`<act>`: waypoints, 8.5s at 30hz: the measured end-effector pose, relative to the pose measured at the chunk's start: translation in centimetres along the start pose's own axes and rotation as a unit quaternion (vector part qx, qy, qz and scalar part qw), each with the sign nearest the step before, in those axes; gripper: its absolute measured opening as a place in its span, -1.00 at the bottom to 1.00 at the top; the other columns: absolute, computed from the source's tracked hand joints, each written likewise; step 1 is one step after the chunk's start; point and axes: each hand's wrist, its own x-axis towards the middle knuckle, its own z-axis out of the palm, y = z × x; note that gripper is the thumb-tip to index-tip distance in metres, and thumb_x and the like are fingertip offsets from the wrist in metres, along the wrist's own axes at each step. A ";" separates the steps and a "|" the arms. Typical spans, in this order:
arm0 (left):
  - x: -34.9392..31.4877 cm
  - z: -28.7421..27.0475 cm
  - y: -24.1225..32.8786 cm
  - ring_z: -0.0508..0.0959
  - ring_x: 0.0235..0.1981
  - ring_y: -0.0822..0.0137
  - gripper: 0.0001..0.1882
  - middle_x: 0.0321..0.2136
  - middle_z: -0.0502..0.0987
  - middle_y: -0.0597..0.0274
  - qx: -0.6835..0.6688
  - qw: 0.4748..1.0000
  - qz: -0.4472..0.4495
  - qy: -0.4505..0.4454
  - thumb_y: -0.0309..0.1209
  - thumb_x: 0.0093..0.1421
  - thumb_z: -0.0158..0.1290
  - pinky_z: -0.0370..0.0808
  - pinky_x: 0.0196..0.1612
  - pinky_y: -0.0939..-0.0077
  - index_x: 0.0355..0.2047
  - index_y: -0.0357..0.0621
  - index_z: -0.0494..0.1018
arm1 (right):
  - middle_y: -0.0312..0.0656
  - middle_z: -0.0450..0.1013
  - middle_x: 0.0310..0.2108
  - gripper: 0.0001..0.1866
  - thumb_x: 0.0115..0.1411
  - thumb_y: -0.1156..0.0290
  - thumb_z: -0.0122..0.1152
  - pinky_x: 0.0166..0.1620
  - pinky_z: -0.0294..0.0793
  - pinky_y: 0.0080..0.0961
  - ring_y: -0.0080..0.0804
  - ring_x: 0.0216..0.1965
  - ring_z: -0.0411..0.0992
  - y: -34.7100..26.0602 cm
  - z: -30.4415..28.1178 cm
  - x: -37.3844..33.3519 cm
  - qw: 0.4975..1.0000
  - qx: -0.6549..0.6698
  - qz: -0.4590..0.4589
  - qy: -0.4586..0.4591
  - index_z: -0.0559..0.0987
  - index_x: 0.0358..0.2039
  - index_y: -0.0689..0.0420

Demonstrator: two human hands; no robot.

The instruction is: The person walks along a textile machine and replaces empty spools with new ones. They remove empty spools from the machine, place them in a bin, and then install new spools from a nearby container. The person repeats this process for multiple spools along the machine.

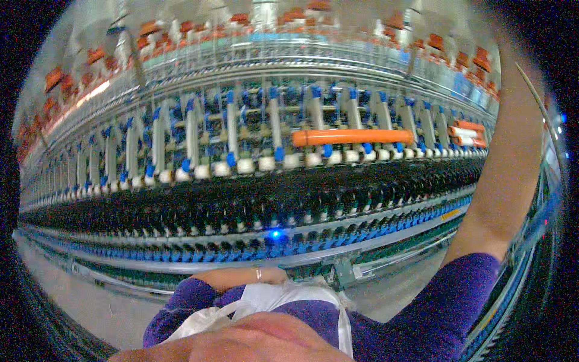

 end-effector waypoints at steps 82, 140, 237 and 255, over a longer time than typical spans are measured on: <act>-32.7 -43.5 41.0 0.48 -0.14 0.06 -0.53 -0.19 0.45 -0.06 0.557 0.236 0.299 0.738 -0.20 0.32 -0.17 0.43 -0.07 0.20 0.07 -0.32 0.26 | -0.20 0.47 -0.41 -0.66 0.30 0.13 0.00 -0.30 0.50 -0.31 -0.29 -0.38 0.47 43.6 44.6 2.7 0.959 0.161 0.174 -0.152 0.48 -0.16 0.16; -23.0 -40.7 24.9 0.44 -0.50 0.21 -0.69 -0.66 0.43 0.22 0.576 0.613 -0.163 0.515 -0.36 0.25 0.01 0.46 -0.35 0.22 -0.62 -0.21 0.49 | -0.21 0.18 -0.82 -0.43 0.28 0.08 0.04 -0.60 0.23 -0.29 -0.34 -0.76 0.14 34.2 34.9 -18.2 0.790 -0.395 0.139 -0.448 0.40 -0.81 0.15; 1.5 -1.2 -7.9 0.54 -0.36 0.13 -0.68 -0.40 0.54 -0.01 0.114 0.989 -0.091 0.031 -0.24 0.13 -0.01 0.48 -0.28 0.28 -0.22 -0.20 0.52 | -0.06 0.53 -0.44 -0.81 0.17 0.40 0.08 -0.37 0.45 -0.26 -0.22 -0.42 0.50 25.3 19.0 -25.2 0.764 -0.274 0.281 -0.513 0.64 -0.36 0.19; -21.6 -7.5 -12.5 0.48 -0.38 0.31 -0.68 -0.39 0.53 0.19 -0.130 0.966 -0.052 0.217 -0.20 0.19 -0.04 0.43 -0.28 0.46 -0.29 -0.23 0.51 | -0.01 0.54 -0.28 -0.73 0.15 0.51 -0.01 -0.28 0.50 -0.28 -0.16 -0.21 0.51 33.3 35.2 -25.3 0.351 -0.442 -0.038 -0.825 0.61 -0.19 0.19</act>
